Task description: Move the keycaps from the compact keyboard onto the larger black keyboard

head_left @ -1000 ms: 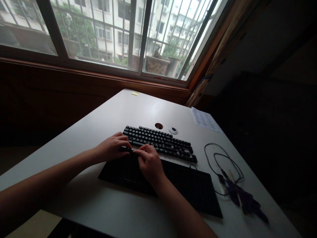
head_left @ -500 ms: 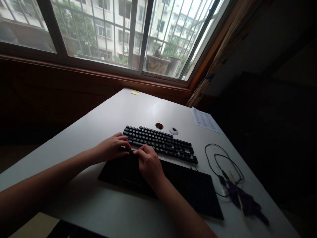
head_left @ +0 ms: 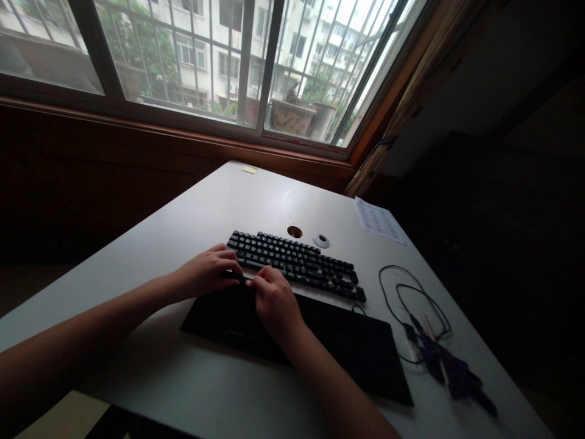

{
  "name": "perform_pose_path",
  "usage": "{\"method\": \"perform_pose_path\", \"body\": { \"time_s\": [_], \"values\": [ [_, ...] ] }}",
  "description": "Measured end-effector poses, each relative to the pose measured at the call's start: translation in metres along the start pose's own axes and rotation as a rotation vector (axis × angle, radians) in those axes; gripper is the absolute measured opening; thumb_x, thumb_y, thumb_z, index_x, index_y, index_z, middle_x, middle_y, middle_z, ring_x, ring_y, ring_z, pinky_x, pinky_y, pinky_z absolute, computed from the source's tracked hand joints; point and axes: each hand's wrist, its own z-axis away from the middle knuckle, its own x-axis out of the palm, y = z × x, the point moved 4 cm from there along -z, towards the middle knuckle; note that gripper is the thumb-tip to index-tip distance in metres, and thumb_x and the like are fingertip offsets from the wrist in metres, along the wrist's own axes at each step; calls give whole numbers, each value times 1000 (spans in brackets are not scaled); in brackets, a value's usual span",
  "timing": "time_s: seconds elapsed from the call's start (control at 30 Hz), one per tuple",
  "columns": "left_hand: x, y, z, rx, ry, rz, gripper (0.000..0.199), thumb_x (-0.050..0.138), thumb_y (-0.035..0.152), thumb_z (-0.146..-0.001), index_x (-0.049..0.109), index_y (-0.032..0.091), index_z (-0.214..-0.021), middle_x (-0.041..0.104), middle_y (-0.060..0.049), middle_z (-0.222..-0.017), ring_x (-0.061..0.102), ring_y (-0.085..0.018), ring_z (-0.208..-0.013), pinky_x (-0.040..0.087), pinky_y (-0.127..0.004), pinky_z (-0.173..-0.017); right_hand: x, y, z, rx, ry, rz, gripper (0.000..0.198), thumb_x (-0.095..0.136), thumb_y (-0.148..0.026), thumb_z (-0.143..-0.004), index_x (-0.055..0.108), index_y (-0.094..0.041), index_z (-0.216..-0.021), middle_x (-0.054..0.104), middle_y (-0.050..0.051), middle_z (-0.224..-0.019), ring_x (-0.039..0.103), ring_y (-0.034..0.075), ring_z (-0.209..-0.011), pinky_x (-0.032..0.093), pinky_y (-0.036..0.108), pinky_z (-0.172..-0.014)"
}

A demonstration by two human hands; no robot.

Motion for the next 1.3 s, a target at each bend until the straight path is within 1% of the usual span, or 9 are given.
{"method": "perform_pose_path", "body": {
  "time_s": [0.1,0.27,0.37,0.77,0.87,1.03,1.1,1.2,1.3],
  "values": [
    [-1,0,1,-4,-3,-11,13,68,32,-91,73,24,-100,68,-5,-96,56,-21,-93,46,-31,-81,-3,-2,1,-4,4,-14,21,53,-9,-93,70,-22,-89,62,6,-91,56,21,-89,47,35,-81],
    [-6,0,4,-14,1,-13,13,68,32,-91,73,25,-101,68,-4,-97,56,-20,-93,46,-30,-81,-3,0,3,3,-4,-55,36,48,-2,-88,68,-21,-111,63,7,-97,57,23,-96,49,37,-88],
    [-9,0,5,-16,-1,-12,13,68,30,-91,73,25,-101,68,-4,-97,56,-20,-93,46,-30,-81,-3,1,4,14,27,-76,39,47,-2,-87,65,-20,-117,64,8,-101,58,23,-96,50,38,-90],
    [-13,1,6,-20,-16,0,14,67,24,-89,72,25,-101,69,-5,-99,57,-20,-95,48,-31,-83,-5,1,3,6,17,-101,33,51,-4,-85,72,-22,-104,61,7,-96,58,22,-91,51,36,-86],
    [-13,0,6,-32,-25,3,13,68,23,-88,72,25,-101,69,-4,-99,56,-20,-95,48,-31,-84,-5,1,3,15,16,-110,32,51,-3,-85,72,-20,-102,61,7,-95,58,22,-92,50,36,-87],
    [-13,1,6,-35,-26,12,13,68,23,-88,72,25,-100,69,-4,-98,56,-20,-95,47,-31,-84,-4,1,3,28,21,-103,25,52,-4,-85,69,-20,-90,60,6,-93,57,22,-91,50,35,-85],
    [-14,2,6,-37,-27,12,12,68,24,-88,72,25,-100,69,-4,-98,56,-20,-95,47,-31,-84,-4,1,3,27,27,-108,26,51,-4,-86,69,-20,-95,60,6,-94,57,22,-92,50,35,-86],
    [-14,3,6,-39,-29,10,12,68,23,-88,72,24,-100,68,-4,-98,55,-20,-95,47,-31,-83,-5,1,3,16,36,-113,34,50,-5,-87,69,-22,-110,60,7,-97,57,21,-93,50,35,-88],
    [-14,2,6,-37,-30,8,13,68,23,-88,71,24,-100,68,-4,-98,55,-20,-95,47,-31,-84,-5,1,3,9,26,-105,33,52,-5,-87,71,-22,-107,60,7,-97,57,21,-92,50,35,-87]
  ]
}}
